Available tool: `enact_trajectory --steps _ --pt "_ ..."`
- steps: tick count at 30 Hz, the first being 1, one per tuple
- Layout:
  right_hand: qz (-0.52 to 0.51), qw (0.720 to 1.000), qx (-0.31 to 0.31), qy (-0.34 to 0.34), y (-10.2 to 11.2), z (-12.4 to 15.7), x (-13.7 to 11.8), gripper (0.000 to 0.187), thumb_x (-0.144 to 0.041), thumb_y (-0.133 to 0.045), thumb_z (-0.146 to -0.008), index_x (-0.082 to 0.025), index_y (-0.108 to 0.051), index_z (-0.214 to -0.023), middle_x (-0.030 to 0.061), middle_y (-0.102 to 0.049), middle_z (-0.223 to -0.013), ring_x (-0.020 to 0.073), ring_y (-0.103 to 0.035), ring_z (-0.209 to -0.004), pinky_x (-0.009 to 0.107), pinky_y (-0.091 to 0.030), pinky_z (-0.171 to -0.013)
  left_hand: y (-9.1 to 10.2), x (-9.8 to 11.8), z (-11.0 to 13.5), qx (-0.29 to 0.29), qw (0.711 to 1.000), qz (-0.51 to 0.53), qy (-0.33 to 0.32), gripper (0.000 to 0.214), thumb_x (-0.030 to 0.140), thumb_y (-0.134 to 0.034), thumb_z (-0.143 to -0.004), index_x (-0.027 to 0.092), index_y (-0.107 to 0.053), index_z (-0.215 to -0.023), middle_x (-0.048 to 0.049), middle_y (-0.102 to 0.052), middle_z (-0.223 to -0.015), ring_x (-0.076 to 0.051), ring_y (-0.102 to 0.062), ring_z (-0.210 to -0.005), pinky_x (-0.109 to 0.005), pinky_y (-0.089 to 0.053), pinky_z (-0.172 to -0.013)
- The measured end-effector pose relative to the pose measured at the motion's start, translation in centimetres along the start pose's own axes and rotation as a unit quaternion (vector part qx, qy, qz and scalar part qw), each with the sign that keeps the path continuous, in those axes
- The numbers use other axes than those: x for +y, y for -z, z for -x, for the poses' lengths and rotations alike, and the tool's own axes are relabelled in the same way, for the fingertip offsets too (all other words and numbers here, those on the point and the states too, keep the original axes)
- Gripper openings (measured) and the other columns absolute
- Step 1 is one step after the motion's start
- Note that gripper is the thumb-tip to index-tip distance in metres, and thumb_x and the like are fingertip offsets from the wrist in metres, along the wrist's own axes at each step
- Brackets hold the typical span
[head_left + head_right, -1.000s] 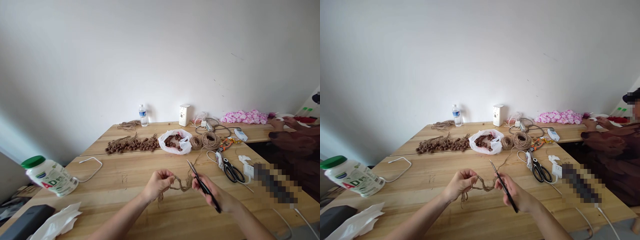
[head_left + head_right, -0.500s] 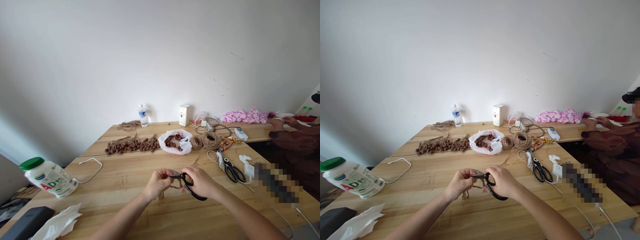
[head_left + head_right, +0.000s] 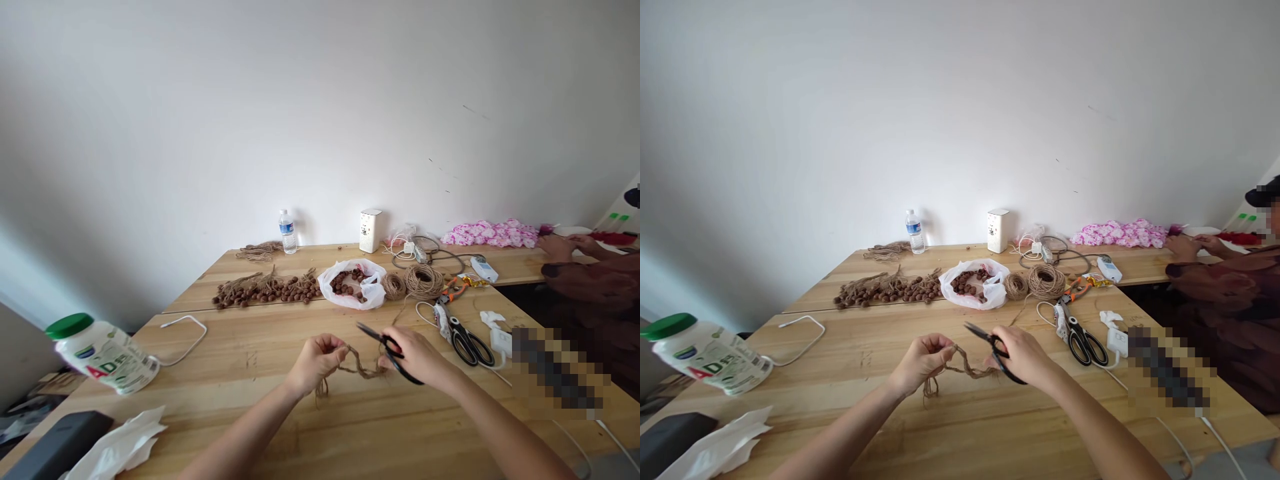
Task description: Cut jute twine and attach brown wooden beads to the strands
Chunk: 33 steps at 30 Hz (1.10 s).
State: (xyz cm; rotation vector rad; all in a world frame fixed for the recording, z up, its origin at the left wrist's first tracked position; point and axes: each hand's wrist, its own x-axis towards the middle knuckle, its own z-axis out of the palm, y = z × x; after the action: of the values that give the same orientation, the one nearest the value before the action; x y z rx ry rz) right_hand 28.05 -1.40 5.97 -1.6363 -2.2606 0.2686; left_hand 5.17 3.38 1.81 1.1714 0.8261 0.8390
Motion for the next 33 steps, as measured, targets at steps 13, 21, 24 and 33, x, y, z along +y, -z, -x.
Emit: enact_trajectory --steps 13,21,24,33 --pt "0.121 0.982 0.004 -0.146 1.1 5.4 5.2 0.026 -0.003 -0.055 -0.070 -0.020 -0.070 -0.083 0.0160 -0.068 -0.087 0.0348 -0.064 -0.087 0.047 -0.048 -0.076 1.8 1.1 -1.2 0.055 0.994 0.083 -0.043 0.040 0.045 -0.077 -0.060 0.011 -0.058 -0.066 0.0097 -0.035 -0.038 -0.001 -0.021 -0.035 -0.016 -0.012 -0.035" --pt "-0.105 0.976 0.178 0.072 -5.7 -3.2 -8.1 0.038 -0.020 -0.070 -0.074 -0.015 -0.056 -0.109 0.0146 -0.064 -0.106 0.0295 -0.060 -0.100 0.042 -0.051 -0.083 1.3 1.5 -0.5 0.095 0.985 0.139 -0.029 0.040 0.044 -0.079 -0.059 0.010 -0.061 -0.071 0.0104 -0.033 -0.039 -0.001 -0.019 -0.037 -0.015 -0.013 -0.035" --pt "-0.146 0.968 0.201 0.023 -7.5 -5.9 -9.0 0.030 -0.013 -0.070 -0.073 -0.016 -0.057 -0.100 0.0116 -0.067 -0.094 0.0270 -0.065 -0.088 0.039 -0.053 -0.075 1.4 1.9 -0.5 0.150 0.976 0.154 -0.042 0.042 0.041 -0.082 -0.053 0.009 -0.063 -0.073 0.0093 -0.037 -0.044 -0.001 -0.023 -0.039 -0.014 -0.014 -0.035" --pt "-0.172 0.945 0.253 0.118 -7.1 -6.6 -6.7 0.019 -0.011 -0.041 -0.088 -0.019 -0.057 -0.092 0.0097 -0.063 -0.087 0.0210 -0.061 -0.083 0.033 -0.051 -0.075 1.3 2.3 -0.6 0.153 0.980 0.117 -0.047 0.040 0.043 -0.082 -0.052 0.011 -0.066 -0.069 0.0111 -0.027 -0.040 -0.002 -0.018 -0.038 -0.017 -0.011 -0.037"
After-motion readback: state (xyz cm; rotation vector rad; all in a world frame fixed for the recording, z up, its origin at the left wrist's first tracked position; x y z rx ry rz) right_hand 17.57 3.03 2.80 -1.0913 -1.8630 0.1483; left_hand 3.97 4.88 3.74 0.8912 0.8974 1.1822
